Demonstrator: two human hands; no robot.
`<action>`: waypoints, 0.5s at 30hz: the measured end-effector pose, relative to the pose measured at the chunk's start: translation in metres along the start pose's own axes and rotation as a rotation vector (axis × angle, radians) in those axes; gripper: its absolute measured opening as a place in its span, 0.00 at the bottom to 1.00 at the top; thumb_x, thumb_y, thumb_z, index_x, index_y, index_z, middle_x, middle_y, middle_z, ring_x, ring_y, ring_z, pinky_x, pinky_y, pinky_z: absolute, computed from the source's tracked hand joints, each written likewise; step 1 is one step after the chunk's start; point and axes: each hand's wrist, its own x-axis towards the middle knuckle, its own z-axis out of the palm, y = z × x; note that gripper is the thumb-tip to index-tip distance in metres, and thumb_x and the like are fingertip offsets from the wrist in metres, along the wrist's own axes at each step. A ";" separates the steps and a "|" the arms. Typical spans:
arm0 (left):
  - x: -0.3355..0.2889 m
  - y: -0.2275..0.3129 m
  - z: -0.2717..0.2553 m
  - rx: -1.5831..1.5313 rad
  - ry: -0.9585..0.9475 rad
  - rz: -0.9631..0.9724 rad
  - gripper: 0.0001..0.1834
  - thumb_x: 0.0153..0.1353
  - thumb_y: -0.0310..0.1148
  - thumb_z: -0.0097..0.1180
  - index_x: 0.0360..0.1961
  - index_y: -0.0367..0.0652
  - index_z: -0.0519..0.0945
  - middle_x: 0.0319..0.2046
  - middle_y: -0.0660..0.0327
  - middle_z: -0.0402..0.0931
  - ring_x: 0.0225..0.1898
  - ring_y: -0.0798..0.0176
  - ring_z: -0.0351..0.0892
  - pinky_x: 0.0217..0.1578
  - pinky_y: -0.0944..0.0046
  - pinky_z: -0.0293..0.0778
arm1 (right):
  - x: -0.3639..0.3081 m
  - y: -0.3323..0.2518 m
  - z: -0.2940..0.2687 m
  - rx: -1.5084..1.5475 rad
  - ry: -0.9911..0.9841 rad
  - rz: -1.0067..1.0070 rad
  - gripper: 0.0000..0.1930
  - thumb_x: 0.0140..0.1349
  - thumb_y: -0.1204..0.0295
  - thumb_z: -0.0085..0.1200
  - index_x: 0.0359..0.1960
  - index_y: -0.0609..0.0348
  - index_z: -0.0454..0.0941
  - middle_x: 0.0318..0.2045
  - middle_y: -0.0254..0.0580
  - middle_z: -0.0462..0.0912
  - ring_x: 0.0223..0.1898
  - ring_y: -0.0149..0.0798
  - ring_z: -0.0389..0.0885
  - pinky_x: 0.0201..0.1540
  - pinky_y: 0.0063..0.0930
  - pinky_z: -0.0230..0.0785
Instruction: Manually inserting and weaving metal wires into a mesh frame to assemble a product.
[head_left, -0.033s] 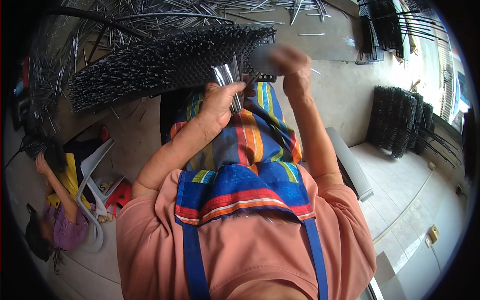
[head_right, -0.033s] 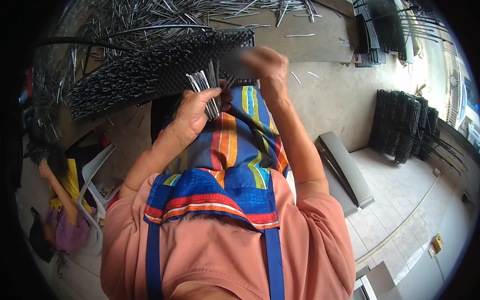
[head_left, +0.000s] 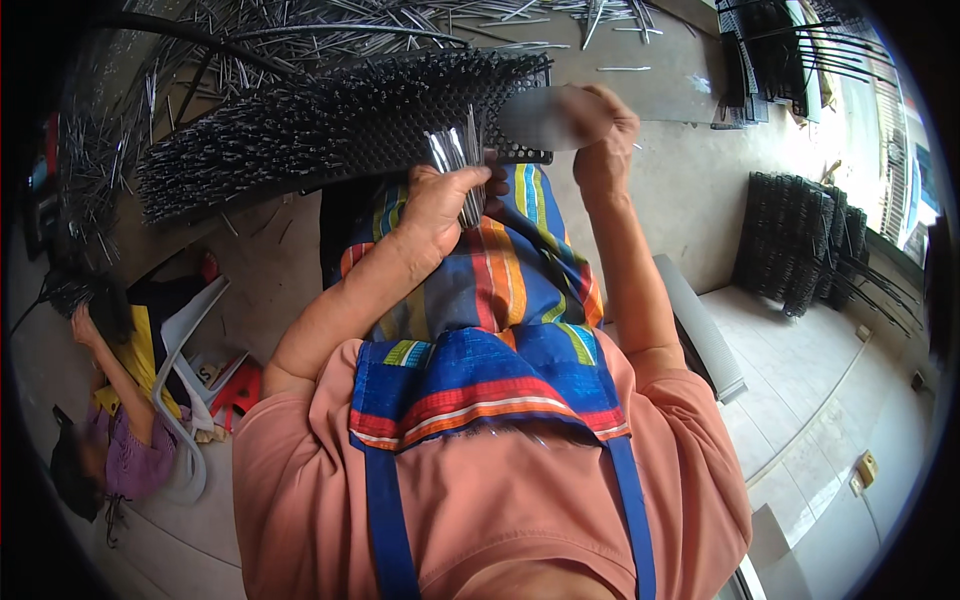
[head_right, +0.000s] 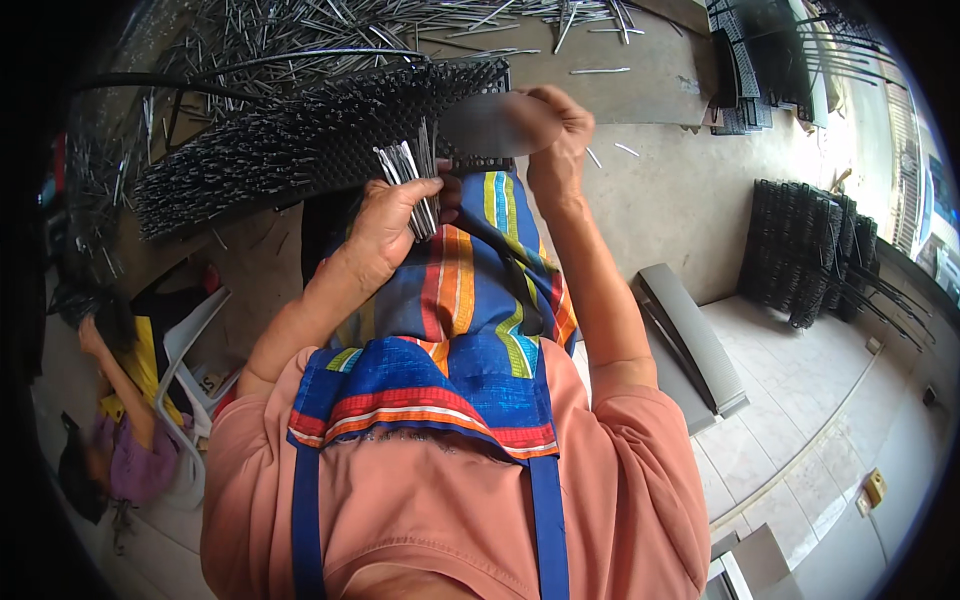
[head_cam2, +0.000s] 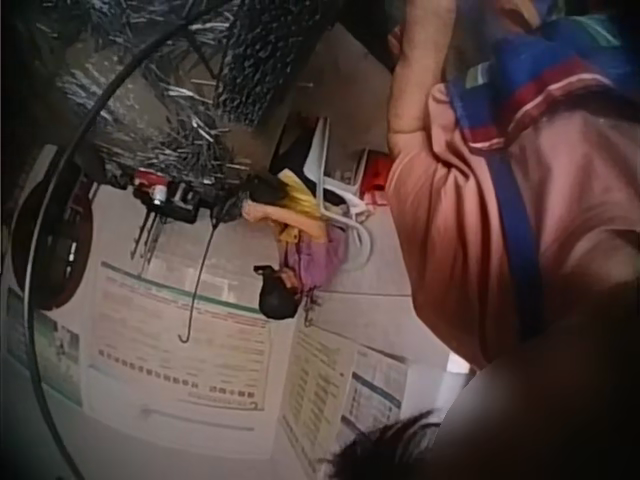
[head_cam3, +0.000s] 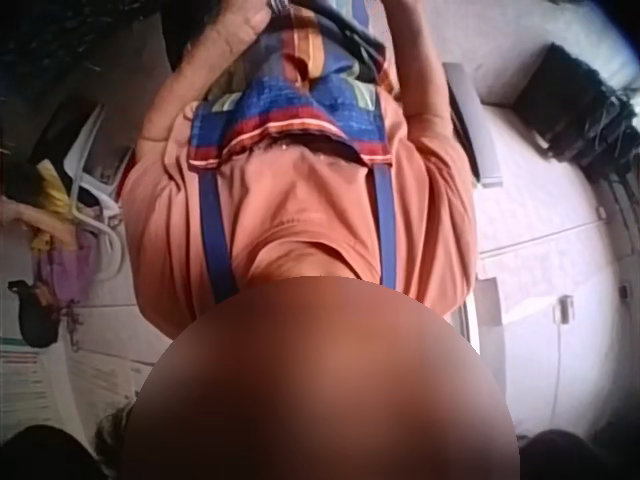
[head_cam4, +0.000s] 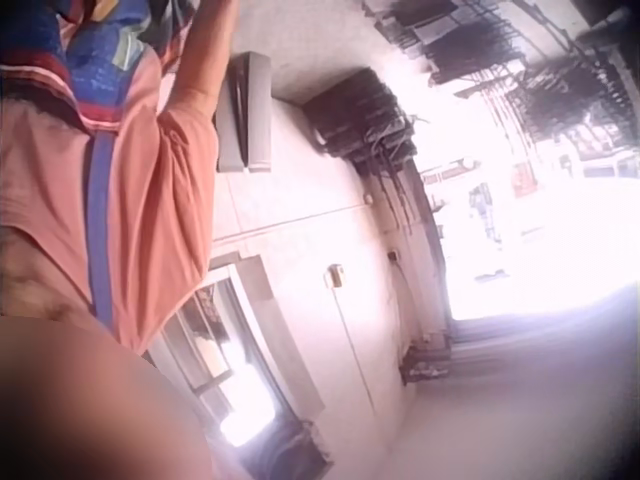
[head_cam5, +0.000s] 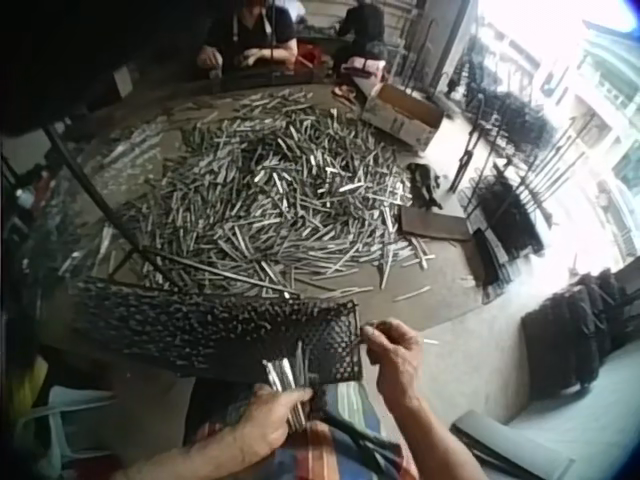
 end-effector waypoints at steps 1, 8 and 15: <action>-0.002 -0.001 0.000 0.001 0.002 0.003 0.11 0.56 0.18 0.53 0.41 0.35 0.80 0.31 0.55 0.82 0.29 0.58 0.85 0.25 0.61 0.81 | 0.002 -0.008 0.003 -0.017 0.110 -0.090 0.03 0.58 0.78 0.60 0.32 0.65 0.82 0.20 0.31 0.77 0.19 0.21 0.67 0.21 0.16 0.55; -0.007 0.001 0.005 0.084 -0.028 0.001 0.06 0.55 0.18 0.53 0.32 0.29 0.80 0.29 0.52 0.83 0.27 0.58 0.84 0.24 0.62 0.79 | 0.038 0.006 0.001 -0.350 0.000 -0.645 0.03 0.56 0.82 0.60 0.32 0.66 0.82 0.27 0.31 0.79 0.21 0.21 0.68 0.23 0.15 0.59; -0.003 -0.001 0.003 0.053 0.002 0.038 0.04 0.53 0.18 0.57 0.31 0.29 0.81 0.28 0.51 0.83 0.26 0.57 0.84 0.24 0.62 0.79 | 0.039 0.005 0.006 -0.433 -0.080 -0.647 0.03 0.55 0.83 0.59 0.31 0.66 0.82 0.27 0.33 0.80 0.23 0.22 0.74 0.25 0.15 0.64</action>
